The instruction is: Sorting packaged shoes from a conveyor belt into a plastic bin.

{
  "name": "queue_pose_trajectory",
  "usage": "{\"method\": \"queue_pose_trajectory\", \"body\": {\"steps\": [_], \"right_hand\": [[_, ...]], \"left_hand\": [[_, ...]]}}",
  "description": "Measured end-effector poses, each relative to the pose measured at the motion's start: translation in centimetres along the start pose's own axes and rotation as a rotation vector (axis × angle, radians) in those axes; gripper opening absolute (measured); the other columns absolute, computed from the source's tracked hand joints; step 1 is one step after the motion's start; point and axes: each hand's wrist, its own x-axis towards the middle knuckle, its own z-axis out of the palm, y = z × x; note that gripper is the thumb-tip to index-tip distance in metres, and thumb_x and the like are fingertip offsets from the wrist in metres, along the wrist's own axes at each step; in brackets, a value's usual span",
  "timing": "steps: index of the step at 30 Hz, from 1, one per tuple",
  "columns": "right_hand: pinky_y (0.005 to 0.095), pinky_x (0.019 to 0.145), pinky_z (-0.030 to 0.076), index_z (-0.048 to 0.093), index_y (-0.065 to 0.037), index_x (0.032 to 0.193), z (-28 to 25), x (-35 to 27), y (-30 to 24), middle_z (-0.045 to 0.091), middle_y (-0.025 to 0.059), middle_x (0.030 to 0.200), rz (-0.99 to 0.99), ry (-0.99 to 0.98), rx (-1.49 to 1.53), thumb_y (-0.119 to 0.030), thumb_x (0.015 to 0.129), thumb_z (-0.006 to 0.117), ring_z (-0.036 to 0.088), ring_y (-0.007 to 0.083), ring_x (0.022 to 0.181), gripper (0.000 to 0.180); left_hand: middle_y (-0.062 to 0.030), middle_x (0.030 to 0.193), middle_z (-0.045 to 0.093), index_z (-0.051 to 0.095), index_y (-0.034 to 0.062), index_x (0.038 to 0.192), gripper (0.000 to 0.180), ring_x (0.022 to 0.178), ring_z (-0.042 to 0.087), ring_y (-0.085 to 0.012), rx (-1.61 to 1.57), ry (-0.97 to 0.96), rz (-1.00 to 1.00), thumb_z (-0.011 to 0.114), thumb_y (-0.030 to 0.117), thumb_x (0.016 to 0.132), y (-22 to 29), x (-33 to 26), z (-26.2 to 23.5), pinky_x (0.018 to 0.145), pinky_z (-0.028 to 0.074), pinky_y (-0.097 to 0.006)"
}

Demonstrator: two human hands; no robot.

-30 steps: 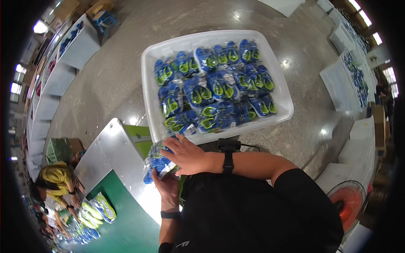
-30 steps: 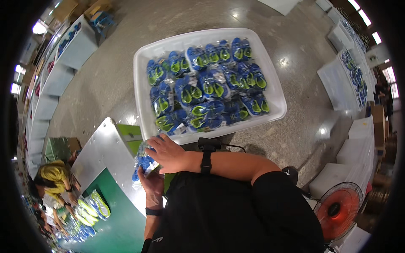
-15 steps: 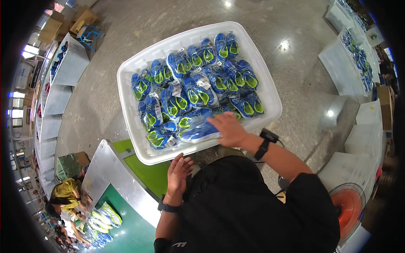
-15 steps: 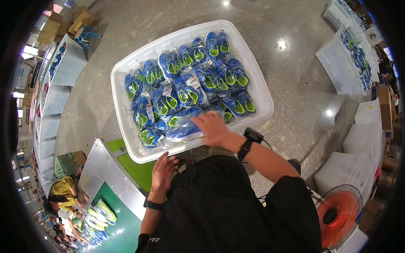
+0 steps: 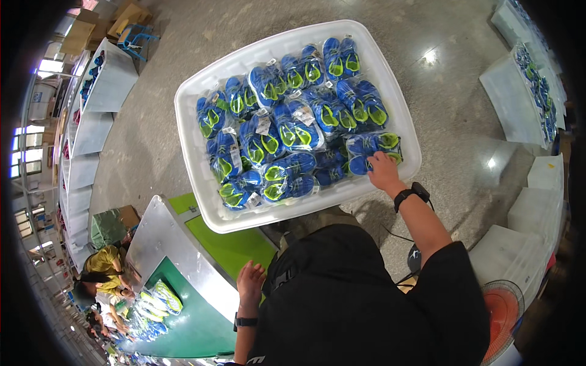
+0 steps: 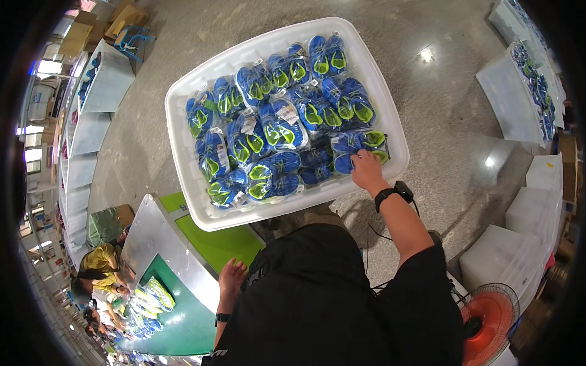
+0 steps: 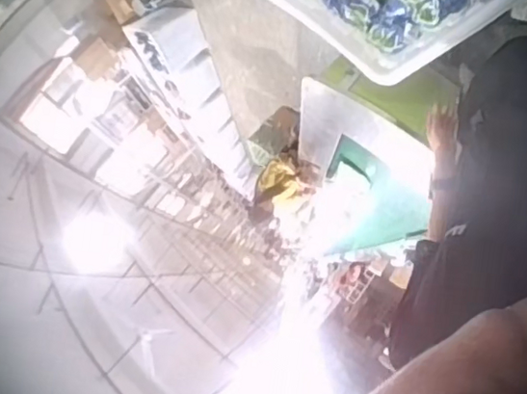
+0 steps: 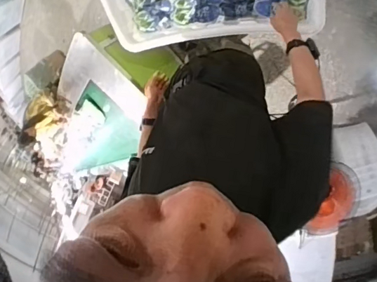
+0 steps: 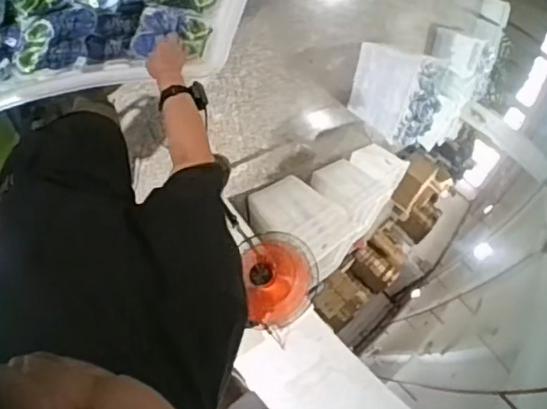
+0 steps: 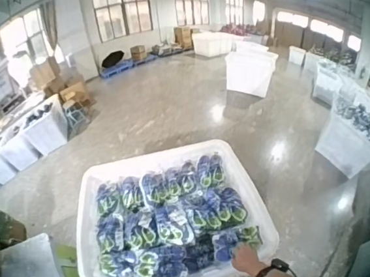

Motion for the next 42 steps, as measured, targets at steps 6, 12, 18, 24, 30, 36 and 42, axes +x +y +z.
{"method": "queue_pose_trajectory", "body": {"steps": [6,12,18,24,30,36,42], "right_hand": [[0.0678,0.11,0.027,0.053,-0.018,0.138,2.6,3.1,-2.9,0.033,0.0119,0.153,0.0,-0.129,-0.074,-0.026,0.085,0.069,0.028,0.0307,0.144,0.056],[0.0696,0.112,0.023,0.043,-0.021,0.147,2.8,4.1,0.1,0.027,0.0066,0.159,0.144,-0.397,-0.116,-0.027,0.088,0.063,0.022,0.0279,0.148,0.063],[0.0652,0.112,0.028,0.047,-0.016,0.144,4.3,5.6,-1.8,0.032,0.0109,0.156,0.263,-0.38,-0.119,-0.037,0.086,0.066,0.03,0.0309,0.144,0.065],[0.0465,0.099,0.044,0.063,-0.006,0.12,5.6,2.2,-7.2,0.058,0.017,0.124,-0.182,0.178,0.104,-0.021,0.08,0.071,0.054,0.0365,0.117,0.044],[0.0454,0.107,0.038,0.06,-0.004,0.126,10.4,-2.4,-9.1,0.059,0.0217,0.127,-0.201,0.171,0.184,-0.018,0.079,0.07,0.05,0.0397,0.123,0.05],[0.0434,0.092,0.046,0.062,0.001,0.118,14.5,-6.0,-11.5,0.063,0.0203,0.108,-0.117,0.072,0.191,-0.016,0.078,0.071,0.059,0.0363,0.103,0.044],[0.0398,0.089,0.049,0.063,0.004,0.118,14.5,-8.6,-18.5,0.066,0.0167,0.104,-0.054,-0.12,0.273,-0.013,0.08,0.071,0.062,0.0295,0.099,0.042]], "left_hand": [[-0.0085,0.104,0.064,0.05,0.0034,0.13,0.04,0.093,0.064,-0.0208,0.028,0.061,0.037,0.059,0.026,0.099,1.0,-1.3,-0.4,0.081,0.052,-0.034],[-0.0076,0.105,0.064,0.049,0.0031,0.131,0.04,0.094,0.064,-0.0191,0.085,0.118,0.078,0.058,0.027,0.099,1.8,-2.7,-2.0,0.081,0.052,-0.032],[-0.0072,0.104,0.063,0.047,0.0024,0.134,0.043,0.094,0.064,-0.0186,0.007,0.157,0.067,0.057,0.026,0.1,1.4,-2.7,-4.1,0.08,0.052,-0.031],[-0.0088,0.107,0.062,0.047,0.0028,0.135,0.045,0.096,0.063,-0.02,-0.096,0.16,0.061,0.058,0.027,0.099,-0.1,-0.9,-10.3,0.081,0.052,-0.032],[-0.0106,0.107,0.062,0.049,-0.001,0.134,0.047,0.095,0.063,-0.0192,-0.114,0.153,0.129,0.059,0.028,0.098,0.8,3.0,-18.7,0.08,0.053,-0.033],[-0.0096,0.105,0.067,0.056,0.0022,0.128,0.049,0.091,0.064,-0.0168,-0.197,0.273,0.222,0.067,0.033,0.092,1.7,6.8,-29.8,0.076,0.053,-0.031],[-0.0081,0.096,0.069,0.066,-0.0016,0.115,0.04,0.086,0.063,-0.0158,-0.203,0.562,0.354,0.069,0.027,0.088,1.7,10.9,-44.0,0.076,0.051,-0.029]]}}
